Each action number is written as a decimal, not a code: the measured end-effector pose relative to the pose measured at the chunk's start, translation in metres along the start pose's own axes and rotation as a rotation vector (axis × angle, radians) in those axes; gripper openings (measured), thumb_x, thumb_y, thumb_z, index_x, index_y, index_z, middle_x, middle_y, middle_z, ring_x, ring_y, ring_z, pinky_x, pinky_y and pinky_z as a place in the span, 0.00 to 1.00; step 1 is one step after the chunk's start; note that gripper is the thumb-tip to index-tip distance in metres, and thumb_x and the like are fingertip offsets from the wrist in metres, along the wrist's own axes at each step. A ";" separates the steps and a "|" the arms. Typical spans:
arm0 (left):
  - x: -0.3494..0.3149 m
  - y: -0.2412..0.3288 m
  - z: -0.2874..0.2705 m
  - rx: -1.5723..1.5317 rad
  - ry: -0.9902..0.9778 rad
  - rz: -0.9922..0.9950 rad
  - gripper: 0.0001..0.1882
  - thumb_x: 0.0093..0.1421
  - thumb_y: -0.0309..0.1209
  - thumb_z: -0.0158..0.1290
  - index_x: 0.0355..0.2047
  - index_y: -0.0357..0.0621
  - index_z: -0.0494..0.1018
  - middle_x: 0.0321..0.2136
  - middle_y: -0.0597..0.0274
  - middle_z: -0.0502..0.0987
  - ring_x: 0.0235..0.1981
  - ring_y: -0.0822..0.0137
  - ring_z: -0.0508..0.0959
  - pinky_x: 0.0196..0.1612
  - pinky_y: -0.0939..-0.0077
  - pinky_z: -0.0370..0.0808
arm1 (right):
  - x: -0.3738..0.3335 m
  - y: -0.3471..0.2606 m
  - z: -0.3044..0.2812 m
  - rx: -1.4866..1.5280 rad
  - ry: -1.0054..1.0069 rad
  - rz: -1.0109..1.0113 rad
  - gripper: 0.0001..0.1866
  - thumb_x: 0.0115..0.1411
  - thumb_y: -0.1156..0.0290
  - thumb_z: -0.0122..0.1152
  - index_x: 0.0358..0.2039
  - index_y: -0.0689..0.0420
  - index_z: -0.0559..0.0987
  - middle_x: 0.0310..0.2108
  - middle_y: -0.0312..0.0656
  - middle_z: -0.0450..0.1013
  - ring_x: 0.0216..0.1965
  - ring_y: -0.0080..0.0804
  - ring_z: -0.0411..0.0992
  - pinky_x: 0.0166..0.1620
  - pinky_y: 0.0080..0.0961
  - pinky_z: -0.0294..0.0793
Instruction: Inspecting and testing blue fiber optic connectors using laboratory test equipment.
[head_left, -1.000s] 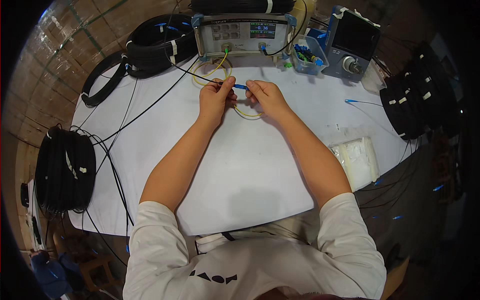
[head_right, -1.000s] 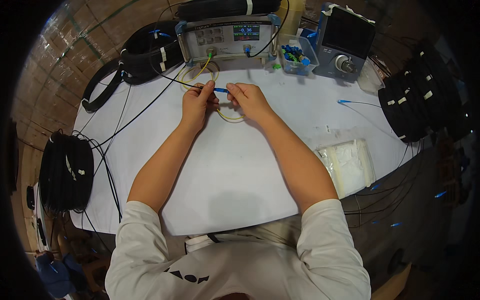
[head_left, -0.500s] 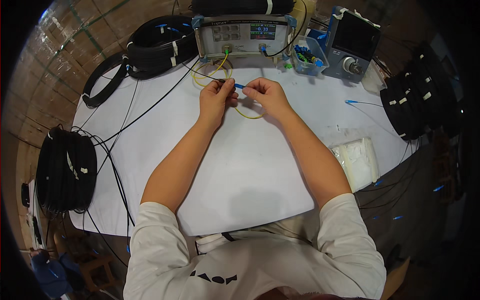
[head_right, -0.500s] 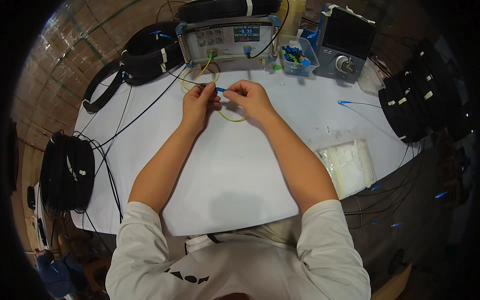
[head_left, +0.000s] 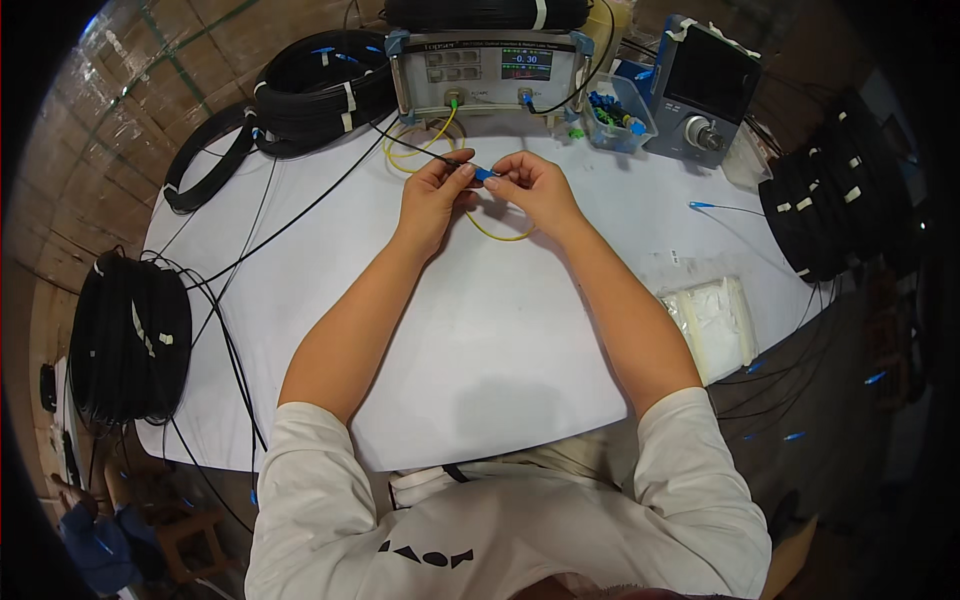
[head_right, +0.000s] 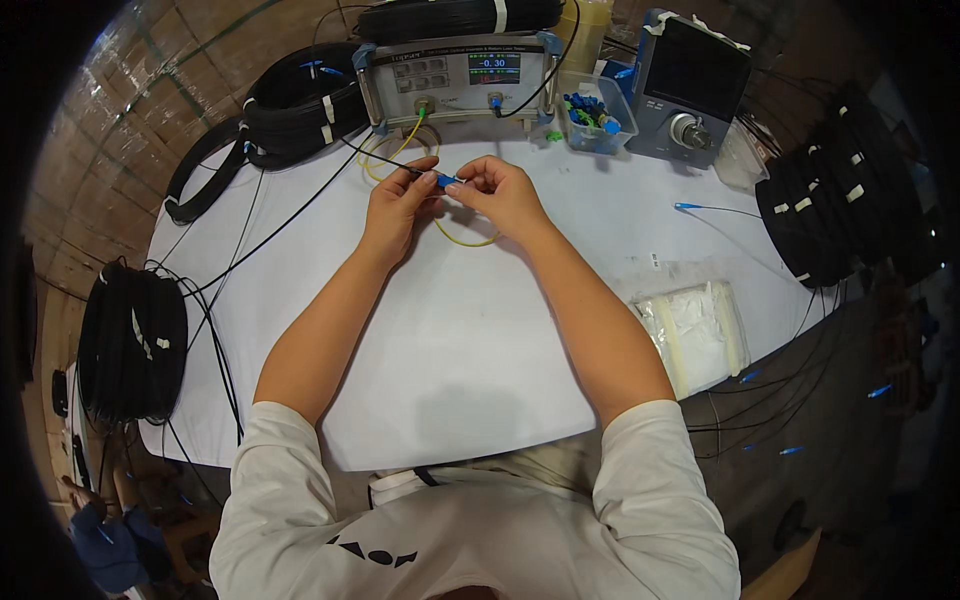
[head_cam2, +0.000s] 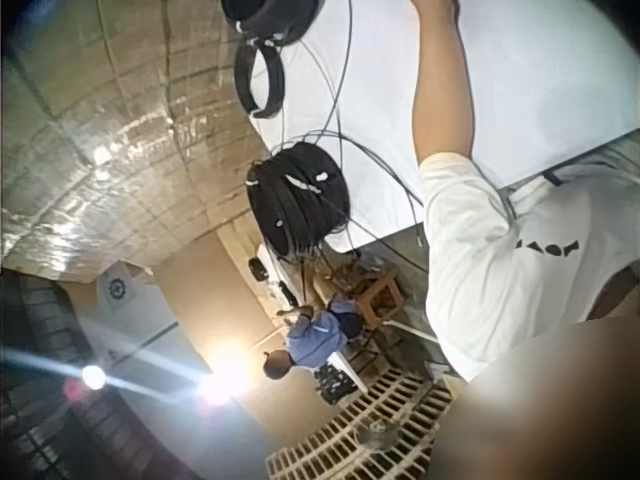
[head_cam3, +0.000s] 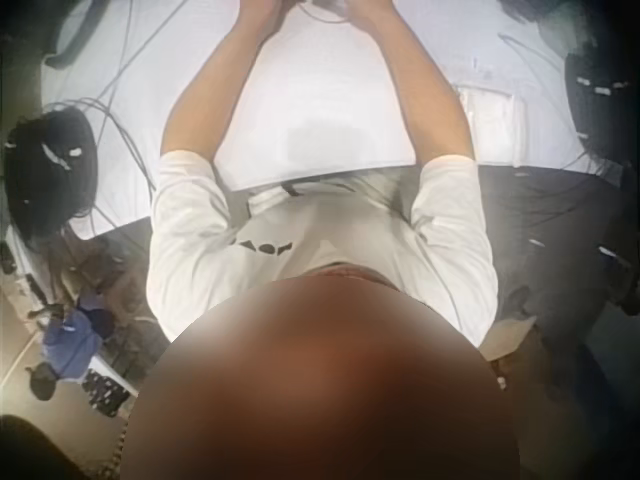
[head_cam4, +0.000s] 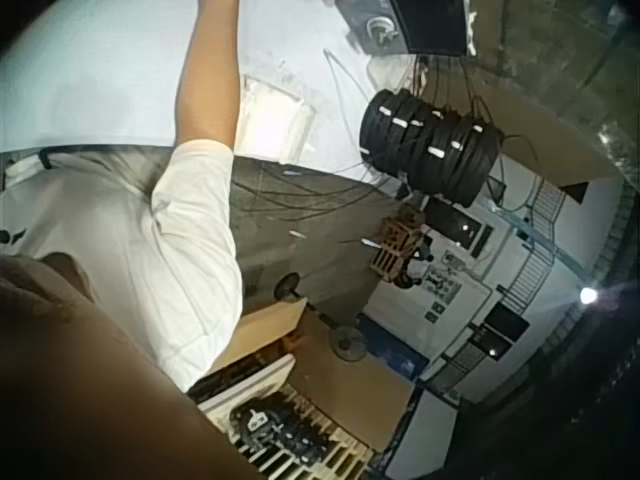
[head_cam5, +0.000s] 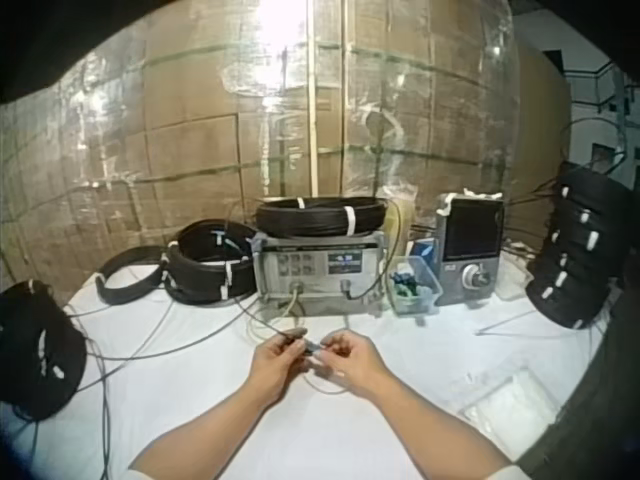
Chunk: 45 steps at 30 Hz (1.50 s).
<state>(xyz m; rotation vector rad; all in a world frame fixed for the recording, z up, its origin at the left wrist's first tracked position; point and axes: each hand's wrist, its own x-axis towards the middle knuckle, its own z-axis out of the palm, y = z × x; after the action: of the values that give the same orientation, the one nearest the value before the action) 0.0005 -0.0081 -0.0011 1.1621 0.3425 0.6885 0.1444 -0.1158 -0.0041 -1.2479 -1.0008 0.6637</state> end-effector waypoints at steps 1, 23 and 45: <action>0.000 0.000 0.000 0.009 -0.023 0.007 0.19 0.62 0.30 0.55 0.51 0.35 0.70 0.36 0.63 0.78 0.36 0.74 0.78 0.35 0.85 0.75 | -0.001 0.000 0.000 0.023 -0.012 0.013 0.10 0.53 0.72 0.70 0.34 0.61 0.78 0.27 0.33 0.76 0.28 0.15 0.70 0.34 0.15 0.69; -0.001 -0.003 0.002 0.107 -0.023 0.015 0.13 0.62 0.35 0.57 0.40 0.38 0.75 0.31 0.64 0.79 0.31 0.76 0.76 0.36 0.83 0.74 | -0.001 0.001 -0.004 -0.034 -0.043 -0.015 0.10 0.54 0.74 0.69 0.35 0.61 0.79 0.30 0.35 0.78 0.32 0.19 0.73 0.38 0.17 0.72; 0.003 -0.001 -0.007 0.012 -0.106 -0.050 0.18 0.66 0.44 0.50 0.31 0.41 0.75 0.25 0.64 0.77 0.26 0.74 0.76 0.31 0.81 0.73 | -0.008 -0.016 0.001 -0.112 -0.220 0.142 0.09 0.52 0.74 0.71 0.31 0.62 0.80 0.28 0.37 0.78 0.31 0.21 0.76 0.38 0.18 0.75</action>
<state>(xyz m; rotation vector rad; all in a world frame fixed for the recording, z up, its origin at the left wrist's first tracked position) -0.0012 -0.0014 -0.0044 1.1926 0.2857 0.5792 0.1382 -0.1261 0.0089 -1.3744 -1.1502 0.8798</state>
